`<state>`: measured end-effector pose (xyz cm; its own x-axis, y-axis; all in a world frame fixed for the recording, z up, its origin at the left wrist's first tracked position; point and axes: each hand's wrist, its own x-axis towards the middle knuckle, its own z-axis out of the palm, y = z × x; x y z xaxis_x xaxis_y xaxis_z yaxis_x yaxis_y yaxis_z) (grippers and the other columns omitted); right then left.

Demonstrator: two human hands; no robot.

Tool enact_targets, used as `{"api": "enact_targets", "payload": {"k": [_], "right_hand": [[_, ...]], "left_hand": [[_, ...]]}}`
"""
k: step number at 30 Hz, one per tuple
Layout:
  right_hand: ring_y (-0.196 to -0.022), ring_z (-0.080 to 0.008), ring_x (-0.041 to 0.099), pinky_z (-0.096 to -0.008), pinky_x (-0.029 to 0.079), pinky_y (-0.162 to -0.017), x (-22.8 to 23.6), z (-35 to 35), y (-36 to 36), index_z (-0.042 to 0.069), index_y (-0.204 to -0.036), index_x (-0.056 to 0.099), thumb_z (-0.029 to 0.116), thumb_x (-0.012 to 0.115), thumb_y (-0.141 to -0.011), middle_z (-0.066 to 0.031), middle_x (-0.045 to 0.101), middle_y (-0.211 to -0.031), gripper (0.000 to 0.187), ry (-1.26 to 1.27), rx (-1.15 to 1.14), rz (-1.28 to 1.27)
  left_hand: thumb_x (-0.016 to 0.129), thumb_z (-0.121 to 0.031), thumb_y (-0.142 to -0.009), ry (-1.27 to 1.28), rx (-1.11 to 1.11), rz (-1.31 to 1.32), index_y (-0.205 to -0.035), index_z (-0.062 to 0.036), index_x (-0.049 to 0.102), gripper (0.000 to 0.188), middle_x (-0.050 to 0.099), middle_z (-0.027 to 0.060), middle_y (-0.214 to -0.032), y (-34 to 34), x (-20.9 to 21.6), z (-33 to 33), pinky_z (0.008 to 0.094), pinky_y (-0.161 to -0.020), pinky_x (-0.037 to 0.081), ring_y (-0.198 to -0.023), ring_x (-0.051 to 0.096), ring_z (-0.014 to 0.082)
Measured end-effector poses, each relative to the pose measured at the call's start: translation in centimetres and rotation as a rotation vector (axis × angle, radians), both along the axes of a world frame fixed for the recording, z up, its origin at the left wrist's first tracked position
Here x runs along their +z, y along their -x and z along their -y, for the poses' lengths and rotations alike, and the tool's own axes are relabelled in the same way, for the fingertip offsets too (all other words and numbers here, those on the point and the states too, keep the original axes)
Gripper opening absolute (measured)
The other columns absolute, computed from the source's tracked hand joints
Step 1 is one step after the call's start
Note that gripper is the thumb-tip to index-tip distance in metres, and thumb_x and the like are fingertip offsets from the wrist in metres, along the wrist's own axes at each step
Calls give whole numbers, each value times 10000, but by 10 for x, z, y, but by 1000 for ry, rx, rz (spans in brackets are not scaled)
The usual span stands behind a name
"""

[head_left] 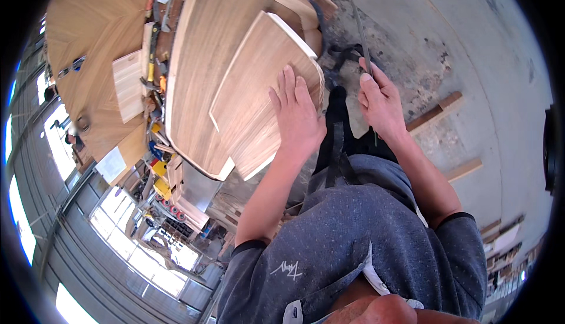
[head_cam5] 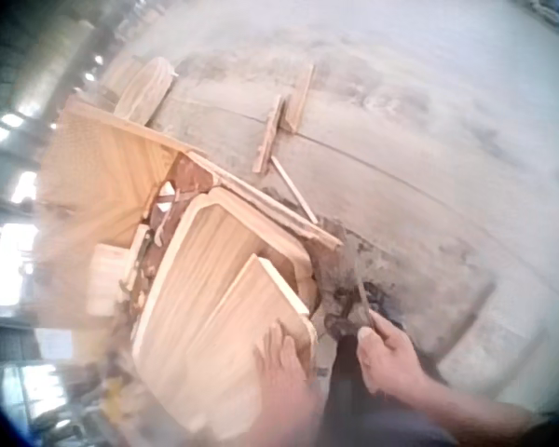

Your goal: The person secures a wooden board to a frame using a ratchet strap and a mallet. They then use a file to smooth the edges of the wooden board and a cloth to wipe the surface.

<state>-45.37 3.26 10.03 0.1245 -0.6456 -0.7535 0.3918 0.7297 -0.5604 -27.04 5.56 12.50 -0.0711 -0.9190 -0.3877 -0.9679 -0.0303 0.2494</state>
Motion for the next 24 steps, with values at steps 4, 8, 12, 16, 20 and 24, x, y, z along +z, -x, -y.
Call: {"api": "enact_targets", "payload": {"k": [4, 8, 12, 16, 20, 24], "right_hand": [[-552, -35, 415, -226, 336, -476, 1, -23, 20, 52, -1297, 585, 260, 515, -1094, 61, 455, -734, 299, -172, 71, -54], [-497, -41, 372, -237, 283, -422, 12, -27, 22, 109, -1154, 574, 270, 465, -1089, 69, 433, -710, 205, -308, 184, 35], [-514, -41, 349, -231, 272, -424, 21, -17, 16, 125, -1486, 483, 243, 438, -1059, 69, 416, -714, 445, -339, 232, 38], [-534, -44, 358, -230, 283, -427, 26, -12, 9, 142, -1663, 284, 223, 434, -1041, 59, 418, -719, 645, -350, 262, 20], [-530, -51, 367, -233, 300, -428, 28, -10, -2, 124, -1658, 287, 214, 437, -1039, 56, 416, -716, 644, -359, 218, 36], [-522, -59, 370, -239, 312, -426, 28, -11, -14, 110, -1659, 277, 192, 433, -1038, 54, 404, -710, 645, -388, 172, 13]], "left_hand": [[773, -27, -712, 199, -2, -41, -1422, 88, 342, 839, 221, 351, -1632, 7, -64, -6, 685, -1227, 147, -1534, 187, 550], [847, -124, -687, 298, -8, -13, -1426, 53, 340, 914, 200, 309, -1650, -6, -111, -7, 730, -1208, 107, -1553, 147, 531], [893, -328, -723, 235, -22, -87, -1462, 15, 331, 990, 175, 291, -1664, -22, -106, -1, 713, -1221, 63, -1572, 90, 498], [837, -639, -746, 227, 242, -55, -1562, 6, 283, 1178, 180, 316, -1656, -91, -99, 50, 697, -1230, 0, -1573, 41, 501], [824, -761, -689, 159, 333, 5, -1548, 73, 309, 1304, 248, 352, -1582, -160, -107, 105, 654, -1231, 107, -1505, 192, 501], [863, -734, -658, 112, 324, -25, -1500, 116, 353, 1300, 309, 333, -1515, -148, -108, 110, 601, -1228, 164, -1446, 260, 475]]}}
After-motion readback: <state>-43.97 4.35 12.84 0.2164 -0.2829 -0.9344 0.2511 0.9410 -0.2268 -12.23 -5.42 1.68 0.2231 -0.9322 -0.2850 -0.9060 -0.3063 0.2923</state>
